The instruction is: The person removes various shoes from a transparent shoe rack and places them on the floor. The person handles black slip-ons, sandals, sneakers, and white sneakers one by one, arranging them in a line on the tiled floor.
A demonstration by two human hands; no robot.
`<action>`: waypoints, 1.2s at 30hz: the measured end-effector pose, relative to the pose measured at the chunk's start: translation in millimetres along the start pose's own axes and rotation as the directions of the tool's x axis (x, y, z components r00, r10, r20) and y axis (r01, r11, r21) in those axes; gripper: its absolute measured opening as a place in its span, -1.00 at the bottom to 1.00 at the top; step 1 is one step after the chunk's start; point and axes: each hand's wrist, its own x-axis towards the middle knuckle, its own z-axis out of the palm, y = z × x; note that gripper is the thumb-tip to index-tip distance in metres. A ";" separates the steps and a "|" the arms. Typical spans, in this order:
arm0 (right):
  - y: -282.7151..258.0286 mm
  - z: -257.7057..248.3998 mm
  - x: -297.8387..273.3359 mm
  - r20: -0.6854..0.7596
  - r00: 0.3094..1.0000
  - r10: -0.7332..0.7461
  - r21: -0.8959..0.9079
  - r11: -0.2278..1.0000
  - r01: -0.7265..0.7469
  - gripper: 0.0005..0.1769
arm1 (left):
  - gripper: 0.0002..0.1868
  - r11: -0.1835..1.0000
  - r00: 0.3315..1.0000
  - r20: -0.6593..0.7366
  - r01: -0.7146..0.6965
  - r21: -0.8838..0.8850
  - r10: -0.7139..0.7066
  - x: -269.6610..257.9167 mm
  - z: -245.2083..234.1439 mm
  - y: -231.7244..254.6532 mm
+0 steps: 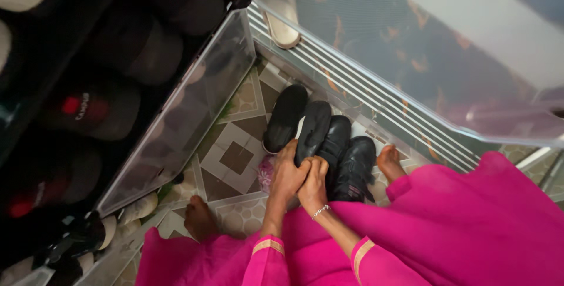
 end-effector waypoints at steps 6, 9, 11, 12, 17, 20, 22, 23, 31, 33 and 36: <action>-7.0 5.1 17.1 0.095 0.989 0.110 0.033 0.993 -0.113 -0.47 | -0.30 0.997 0.998 0.019 0.057 -0.051 -0.056 20.0 5.4 -25.4; -14.4 -9.0 23.3 0.142 0.987 0.077 -0.021 0.997 -0.075 -0.26 | -0.33 0.979 0.988 0.037 0.154 -0.131 -0.151 24.9 1.6 -37.2; -16.6 -22.4 28.2 0.162 0.986 0.026 -0.199 0.980 0.006 -0.13 | -0.35 0.968 0.983 0.038 0.186 -0.166 -0.182 27.2 0.1 -41.6; -15.0 -32.2 30.1 0.182 0.983 0.006 -0.337 0.940 0.057 -0.09 | -0.36 0.968 0.983 0.029 0.184 -0.170 -0.181 28.0 1.1 -42.3; 13.2 -66.7 34.4 0.194 0.972 0.132 -0.683 0.729 0.037 -0.07 | -0.38 0.970 0.979 0.010 0.206 -0.128 -0.206 28.2 5.0 -47.8; 31.4 -69.2 32.1 0.171 0.955 0.243 -0.680 0.731 -0.064 -0.10 | -0.37 0.974 0.982 0.004 0.190 -0.126 -0.191 30.6 8.4 -51.9; 39.8 -65.4 28.3 0.173 0.953 0.250 -0.669 0.739 -0.073 -0.10 | -0.36 0.972 0.982 0.014 0.187 -0.141 -0.187 28.1 9.2 -55.1; 43.5 -63.7 27.2 0.172 0.960 0.219 -0.656 0.753 -0.055 -0.12 | -0.36 0.974 0.984 0.009 0.176 -0.143 -0.177 27.8 10.3 -56.2; 53.7 -61.1 26.6 0.131 0.986 0.106 -0.636 0.772 0.001 -0.24 | -0.37 0.975 0.986 0.000 0.166 -0.145 -0.168 23.2 16.6 -64.3; 53.3 -62.4 27.0 0.145 0.976 0.159 -0.632 0.774 -0.032 -0.26 | -0.38 0.972 0.982 -0.004 0.187 -0.141 -0.190 20.6 19.1 -66.1; 54.6 -65.4 25.7 0.137 0.971 0.195 -0.646 0.761 -0.062 -0.29 | -0.37 0.966 0.983 0.013 0.181 -0.183 -0.182 16.7 20.7 -67.4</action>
